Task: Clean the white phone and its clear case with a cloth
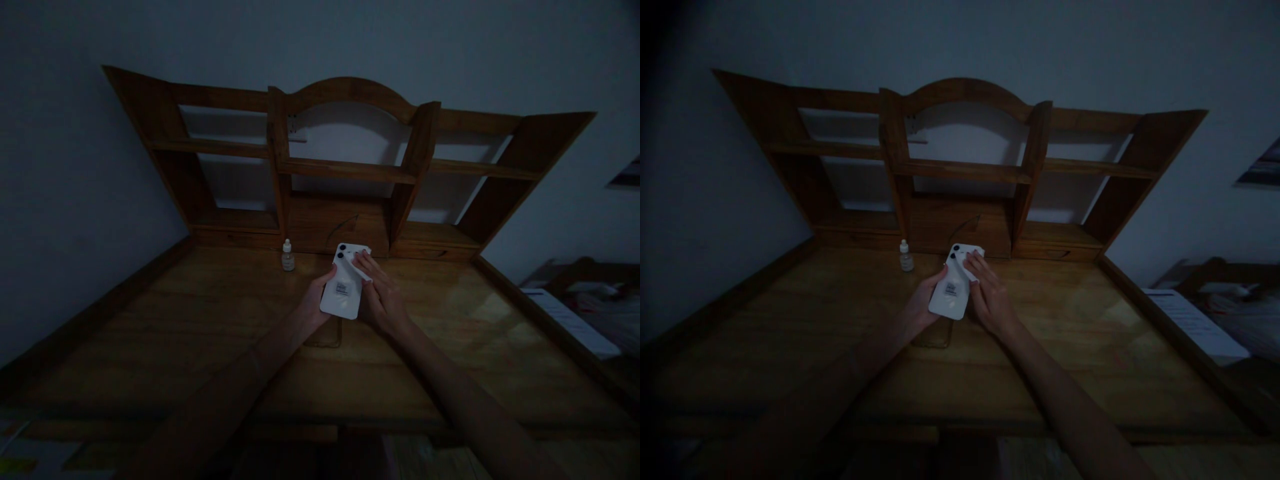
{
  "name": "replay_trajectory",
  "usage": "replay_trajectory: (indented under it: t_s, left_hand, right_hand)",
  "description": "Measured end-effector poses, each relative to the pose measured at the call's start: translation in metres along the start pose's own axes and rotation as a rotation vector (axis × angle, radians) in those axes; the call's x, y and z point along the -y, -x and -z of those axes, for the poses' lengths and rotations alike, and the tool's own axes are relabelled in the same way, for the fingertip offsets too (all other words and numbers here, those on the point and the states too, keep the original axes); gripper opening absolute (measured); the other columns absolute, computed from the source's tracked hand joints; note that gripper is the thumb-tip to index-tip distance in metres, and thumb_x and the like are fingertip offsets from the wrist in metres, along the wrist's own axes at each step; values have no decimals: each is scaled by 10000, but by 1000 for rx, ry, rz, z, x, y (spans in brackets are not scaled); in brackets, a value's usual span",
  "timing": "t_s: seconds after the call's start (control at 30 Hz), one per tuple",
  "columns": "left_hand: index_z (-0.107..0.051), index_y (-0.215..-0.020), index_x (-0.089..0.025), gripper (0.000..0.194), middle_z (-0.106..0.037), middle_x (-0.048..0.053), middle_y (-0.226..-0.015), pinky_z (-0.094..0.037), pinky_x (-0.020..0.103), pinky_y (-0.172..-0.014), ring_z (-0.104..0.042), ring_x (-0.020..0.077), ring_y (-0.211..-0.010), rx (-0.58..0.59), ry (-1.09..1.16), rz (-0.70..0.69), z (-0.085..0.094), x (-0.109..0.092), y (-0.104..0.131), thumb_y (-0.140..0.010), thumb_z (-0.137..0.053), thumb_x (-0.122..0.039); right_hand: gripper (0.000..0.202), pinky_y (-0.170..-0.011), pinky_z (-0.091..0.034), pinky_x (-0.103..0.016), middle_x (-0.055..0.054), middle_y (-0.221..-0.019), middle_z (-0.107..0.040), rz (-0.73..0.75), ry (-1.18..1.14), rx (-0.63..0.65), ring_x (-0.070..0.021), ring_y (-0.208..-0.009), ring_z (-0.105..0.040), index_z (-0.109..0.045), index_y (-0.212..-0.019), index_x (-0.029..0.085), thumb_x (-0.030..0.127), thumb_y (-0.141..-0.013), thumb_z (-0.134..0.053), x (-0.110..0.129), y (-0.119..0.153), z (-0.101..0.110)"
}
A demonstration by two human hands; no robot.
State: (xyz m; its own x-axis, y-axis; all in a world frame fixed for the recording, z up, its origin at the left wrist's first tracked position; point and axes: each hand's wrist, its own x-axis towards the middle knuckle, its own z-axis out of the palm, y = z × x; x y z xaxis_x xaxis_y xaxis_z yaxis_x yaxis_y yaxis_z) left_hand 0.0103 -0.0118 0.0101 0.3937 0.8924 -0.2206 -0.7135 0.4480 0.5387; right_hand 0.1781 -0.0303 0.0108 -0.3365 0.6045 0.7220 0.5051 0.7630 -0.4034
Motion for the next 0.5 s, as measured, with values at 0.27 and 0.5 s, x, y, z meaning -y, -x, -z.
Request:
replay_trajectory:
  t_s: [0.27, 0.5]
  left_hand:
    - [-705, -1029, -124, 361, -750, 86, -872, -538, 316, -821, -708, 202, -772, -25, -35, -71, -8, -6, 8, -964, -479, -397]
    - [-698, -1024, -111, 353, -739, 83, -828, -531, 338, -839, -700, 209, -757, -77, -19, -114, -4, -3, 5, -976, -442, -349]
  right_hand:
    - [448, -1195, -292, -532, -56, -1528, -428, 32, -43, 79, -226, -1467, -281, -441, -1465, 238, 257, -1029, -342, -1, 1, -2]
    - [451, -1192, -298, -537, -61, -1542, -404, 52, -46, 138, -226, -1462, -297, -438, -1466, 235, 246, -1027, -339, 3, 1, -3]
